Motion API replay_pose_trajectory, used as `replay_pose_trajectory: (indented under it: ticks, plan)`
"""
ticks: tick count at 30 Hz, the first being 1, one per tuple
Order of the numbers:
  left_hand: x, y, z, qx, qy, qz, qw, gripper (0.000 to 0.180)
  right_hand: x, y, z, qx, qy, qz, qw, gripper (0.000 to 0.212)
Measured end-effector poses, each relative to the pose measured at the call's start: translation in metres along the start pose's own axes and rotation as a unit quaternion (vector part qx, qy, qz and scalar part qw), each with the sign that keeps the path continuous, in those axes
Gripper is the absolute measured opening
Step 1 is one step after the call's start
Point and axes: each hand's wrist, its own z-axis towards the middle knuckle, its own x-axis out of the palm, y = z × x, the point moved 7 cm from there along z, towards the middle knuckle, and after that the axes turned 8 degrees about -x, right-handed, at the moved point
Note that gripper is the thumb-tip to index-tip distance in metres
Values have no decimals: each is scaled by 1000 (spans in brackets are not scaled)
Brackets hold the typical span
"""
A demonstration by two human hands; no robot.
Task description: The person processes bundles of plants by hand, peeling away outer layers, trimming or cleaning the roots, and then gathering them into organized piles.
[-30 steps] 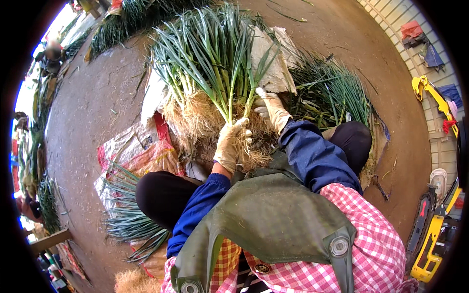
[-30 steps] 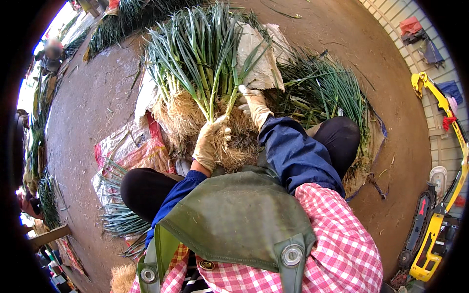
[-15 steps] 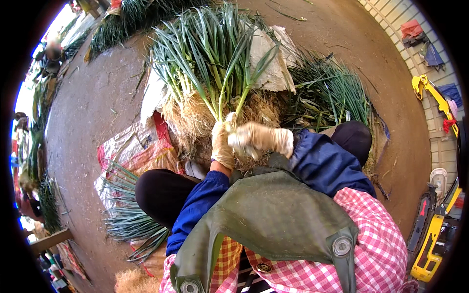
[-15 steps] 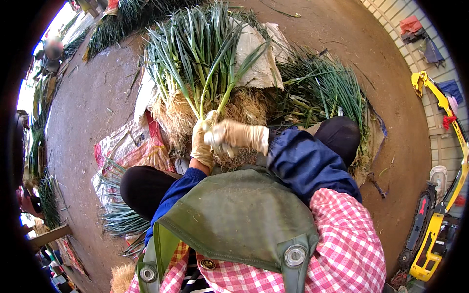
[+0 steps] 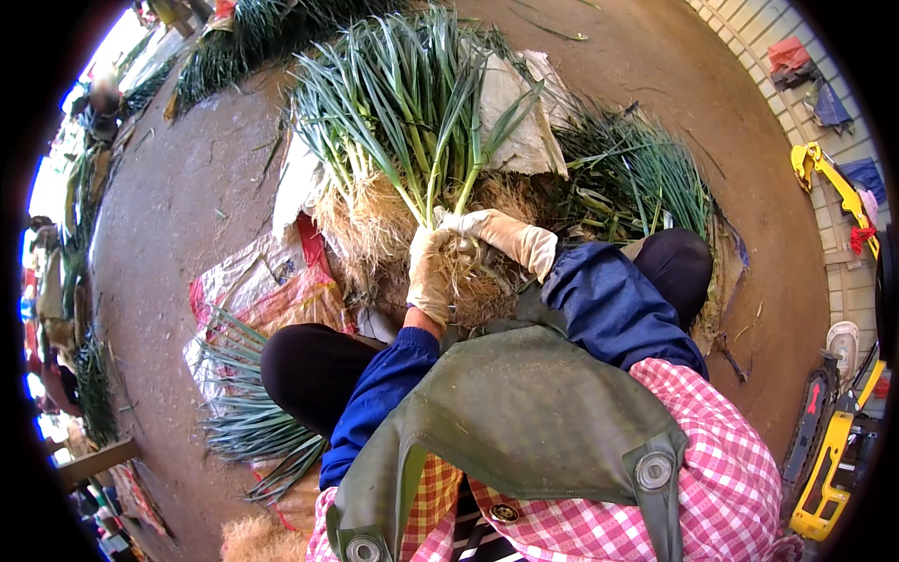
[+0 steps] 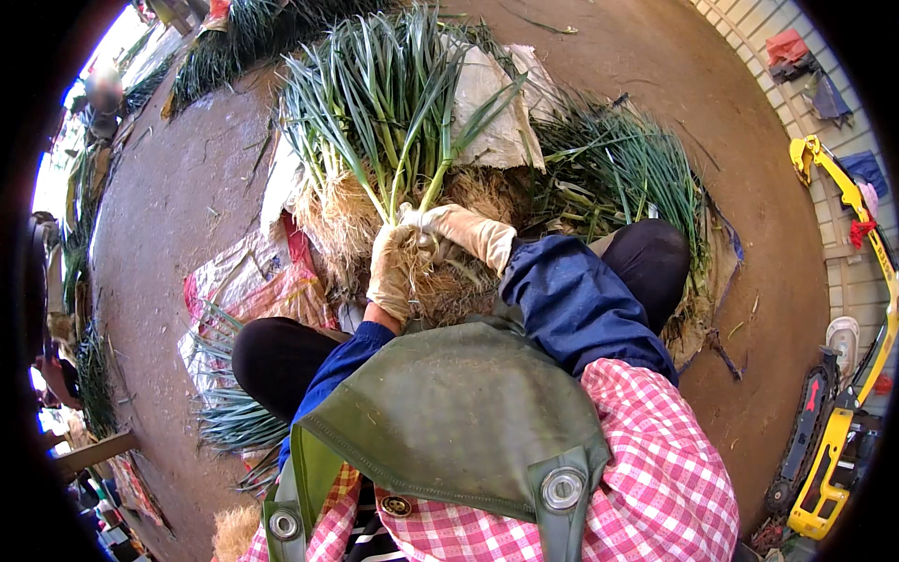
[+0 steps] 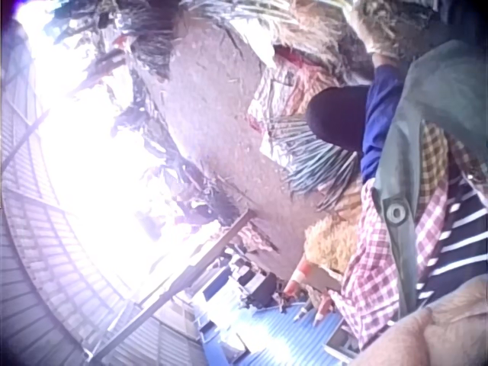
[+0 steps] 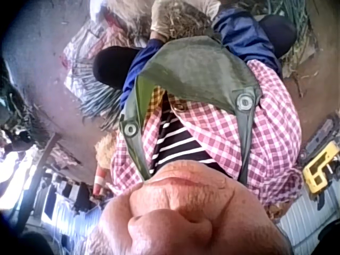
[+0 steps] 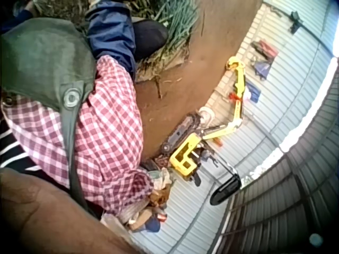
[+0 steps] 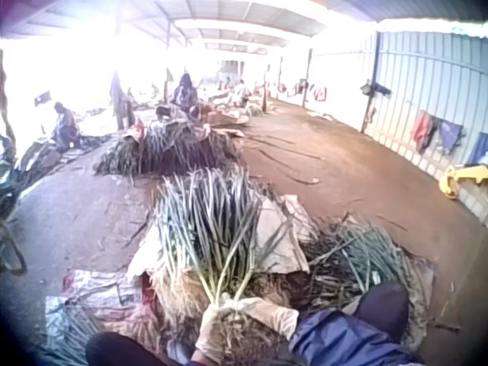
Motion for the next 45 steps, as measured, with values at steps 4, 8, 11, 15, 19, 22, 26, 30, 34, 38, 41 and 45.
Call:
replay_pose_trajectory:
  ticks: [4, 8, 11, 15, 19, 22, 26, 30, 34, 38, 41, 45]
  plan:
    - [-15, -3, 3, 21, -47, 110, 993, 34, -5, -14, 11, -43, 80, -96, 991, 29]
    - [-25, -3, 2, 20, -82, 56, 995, 25, 28, -12, -43, 33, 274, -90, 957, 21]
    - [-14, 0, 0, -32, -64, 98, 993, 20, -22, -17, -7, -37, 107, -261, 959, 35]
    - [-7, 11, -10, -91, 10, 2, 996, 21, -59, -33, 51, -81, -8, 405, 911, 49]
    - [16, 15, -26, -114, 119, -32, 986, 30, -85, -5, 61, -232, -105, 377, 891, 38]
    - [16, 18, -25, -110, 94, 52, 988, 33, -85, 17, 48, -186, -284, 178, 924, 31]
    - [12, 36, -10, -127, 99, 85, 983, 27, -79, 23, 52, -107, -387, -213, 891, 35]
    - [5, 42, -5, -110, 64, 45, 991, 17, -62, -2, 78, -71, -410, -173, 893, 51]
    - [20, 37, -19, -159, 44, 21, 986, 16, -52, -17, 93, -102, -170, 291, 936, 38]
    - [16, 35, -22, -127, 9, -38, 991, 17, -45, -15, 87, -121, -223, 302, 919, 37]
    - [3, 41, -12, -124, -20, -13, 992, 15, -45, -23, 82, -113, -313, 275, 902, 37]
    - [10, 34, -14, -94, -1, 24, 995, 13, -44, -24, 82, -156, -312, 333, 876, 31]
